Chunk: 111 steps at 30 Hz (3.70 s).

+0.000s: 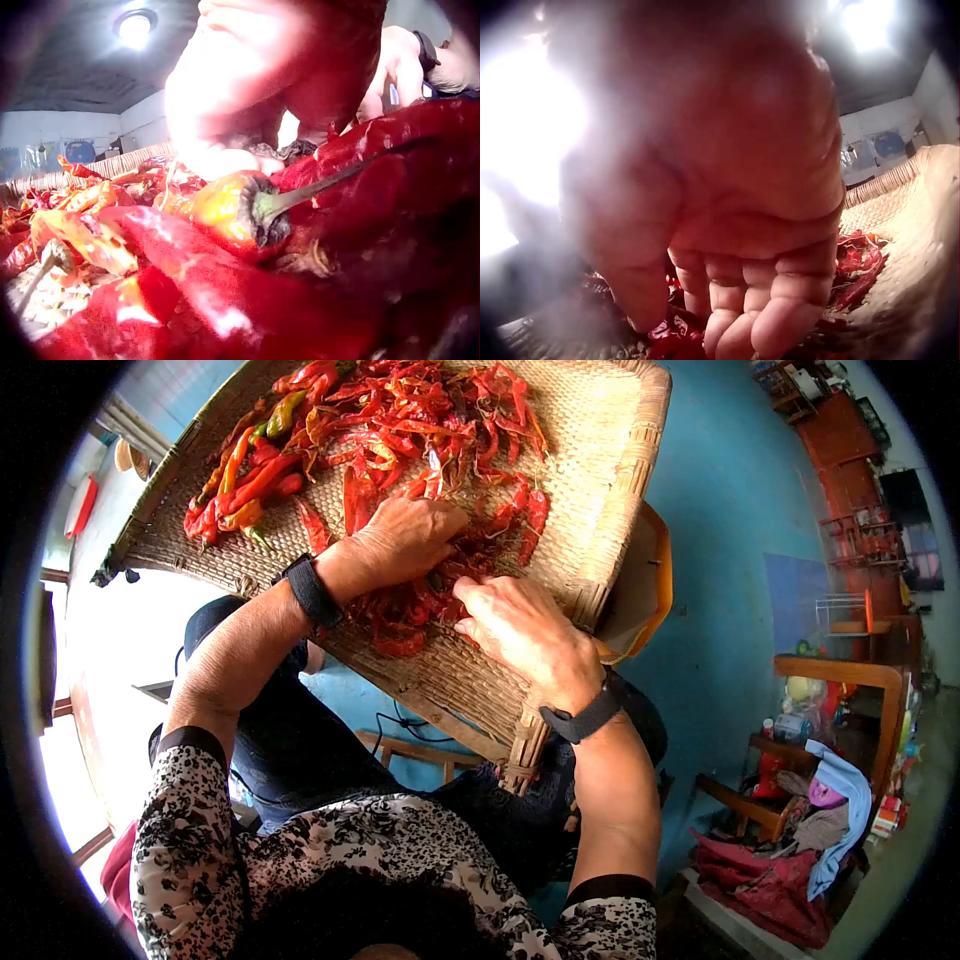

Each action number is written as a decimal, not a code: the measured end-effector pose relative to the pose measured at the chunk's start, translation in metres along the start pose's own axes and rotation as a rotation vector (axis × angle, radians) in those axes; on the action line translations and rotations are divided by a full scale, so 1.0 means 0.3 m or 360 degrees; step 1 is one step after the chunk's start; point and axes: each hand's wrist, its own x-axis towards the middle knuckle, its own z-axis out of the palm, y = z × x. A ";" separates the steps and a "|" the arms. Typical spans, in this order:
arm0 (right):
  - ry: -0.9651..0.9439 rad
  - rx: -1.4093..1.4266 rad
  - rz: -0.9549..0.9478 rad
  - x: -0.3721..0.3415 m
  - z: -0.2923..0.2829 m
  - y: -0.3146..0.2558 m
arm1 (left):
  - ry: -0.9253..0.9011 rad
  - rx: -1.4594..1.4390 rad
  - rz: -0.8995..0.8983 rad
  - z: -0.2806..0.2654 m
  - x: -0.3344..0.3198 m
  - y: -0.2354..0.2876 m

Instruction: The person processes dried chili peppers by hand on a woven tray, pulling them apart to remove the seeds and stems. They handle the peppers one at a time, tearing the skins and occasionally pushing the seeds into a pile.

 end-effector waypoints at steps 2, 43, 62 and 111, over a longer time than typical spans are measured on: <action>0.0061 -0.0092 -0.0076 -0.005 0.013 -0.001 | 0.0006 -0.0004 0.0025 -0.006 0.000 0.001; 0.1408 0.0491 0.0593 -0.113 -0.127 0.138 | 0.0133 -0.0411 0.0373 -0.084 -0.061 0.079; 0.1239 -0.0027 0.0336 -0.121 -0.133 0.102 | 0.0090 -0.0073 0.0355 -0.024 -0.042 0.068; 0.0368 -0.0287 0.0408 -0.047 -0.049 0.088 | -0.0120 -0.0350 0.0433 0.010 -0.055 0.117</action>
